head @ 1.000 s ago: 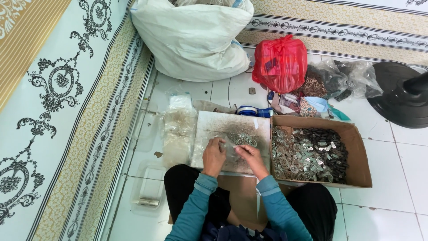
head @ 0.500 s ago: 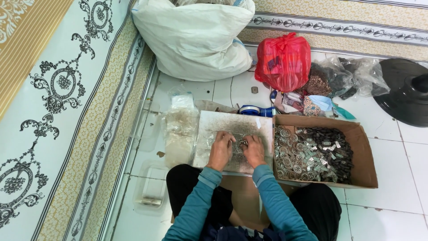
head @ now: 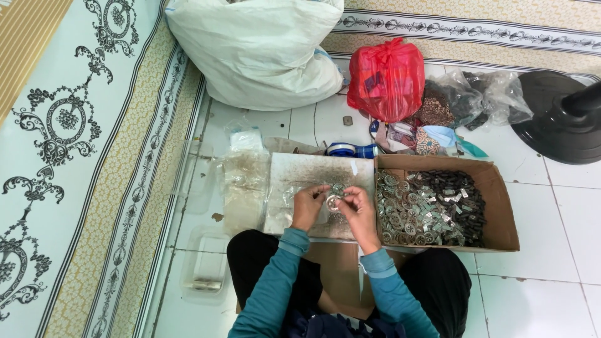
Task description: The person sits on the floor and picks small metal hardware pieces from a cardboard box. They place the pieces into small clear plastic bags, seal the bags, and set them aside. The person repeats this process multiple times.
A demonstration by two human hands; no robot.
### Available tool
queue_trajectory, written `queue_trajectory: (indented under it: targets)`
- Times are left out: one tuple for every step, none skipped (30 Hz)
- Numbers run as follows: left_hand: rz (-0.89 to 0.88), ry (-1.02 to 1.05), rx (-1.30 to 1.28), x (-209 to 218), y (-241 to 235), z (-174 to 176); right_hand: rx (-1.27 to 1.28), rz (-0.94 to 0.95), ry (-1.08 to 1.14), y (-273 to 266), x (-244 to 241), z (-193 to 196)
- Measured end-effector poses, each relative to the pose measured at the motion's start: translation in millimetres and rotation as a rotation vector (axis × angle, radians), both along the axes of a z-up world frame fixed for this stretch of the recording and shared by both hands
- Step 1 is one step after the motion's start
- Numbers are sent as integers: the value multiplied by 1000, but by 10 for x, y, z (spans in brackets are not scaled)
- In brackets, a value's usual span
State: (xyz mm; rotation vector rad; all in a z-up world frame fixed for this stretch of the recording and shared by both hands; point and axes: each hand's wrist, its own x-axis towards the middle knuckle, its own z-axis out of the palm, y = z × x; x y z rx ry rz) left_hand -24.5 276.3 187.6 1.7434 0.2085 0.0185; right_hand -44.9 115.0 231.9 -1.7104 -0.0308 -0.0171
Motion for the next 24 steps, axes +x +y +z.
queue_trajectory:
  targets:
    - [2, 14, -3, 4, -20, -2, -8, 26, -37, 22, -16, -69]
    - [4, 16, -4, 1, -32, 12, -8, 27, -35, 39, -24, -102]
    - [5, 12, -2, -3, -43, 25, -61, 5, -49, 57, -34, -135]
    - [6, 6, 1, 9, -42, 43, -113, -17, -66, 85, -28, -166]
    - [8, 6, 1, 4, -47, 30, -112, -15, -66, 76, -26, -224]
    - [10, 5, -8, 6, -50, 22, -205, -51, -101, 70, -15, -279]
    - [12, 3, -17, 9, -54, 14, -297, -86, -137, 61, -4, -334]
    - [10, 4, -16, -25, -50, 112, -297, -88, -136, 59, -5, -356]
    - [16, -14, 1, -59, -48, 211, -346, -111, -166, 56, -6, -378]
    - [24, -34, 19, -88, -46, 311, -395, -132, -197, 52, 0, -398]
    - [24, -34, 20, -100, -42, 313, -394, -131, -197, 55, 7, -359]
    - [-3, -66, 88, -116, -33, 314, -419, -139, -225, 62, 9, -323]
    - [-30, -97, 156, -134, -23, 314, -443, -146, -252, 69, 10, -286]
    - [-29, -98, 157, -162, -33, 394, -442, -144, -254, 76, 7, -272]
    - [-67, -121, 220, -190, -43, 474, -449, -134, -291, 82, 4, -257]
    - [-107, -143, 282, -222, -53, 553, -457, -124, -328, 88, -5, -244]
    - [-105, -143, 284, -234, -40, 569, -456, -123, -328, 93, 11, -262]
    - [-137, -149, 364, -248, -32, 584, -456, -118, -347, 92, 22, -282]
    - [-168, -154, 445, -261, -24, 599, -457, -113, -367, 90, 33, -301]
    - [-168, -155, 446, -240, -41, 500, -456, -114, -368, 105, 36, -309]
    - [-203, -120, 488, -218, -57, 400, -452, -108, -386, 120, 38, -316]
    - [-235, -84, 530, -202, -72, 299, -448, -99, -404, 136, 38, -324]
    - [-234, -84, 531, -194, -65, 332, -447, -99, -404, 143, 34, -307]
    - [-255, -75, 548, -185, -59, 364, -445, -92, -413, 149, 32, -291]
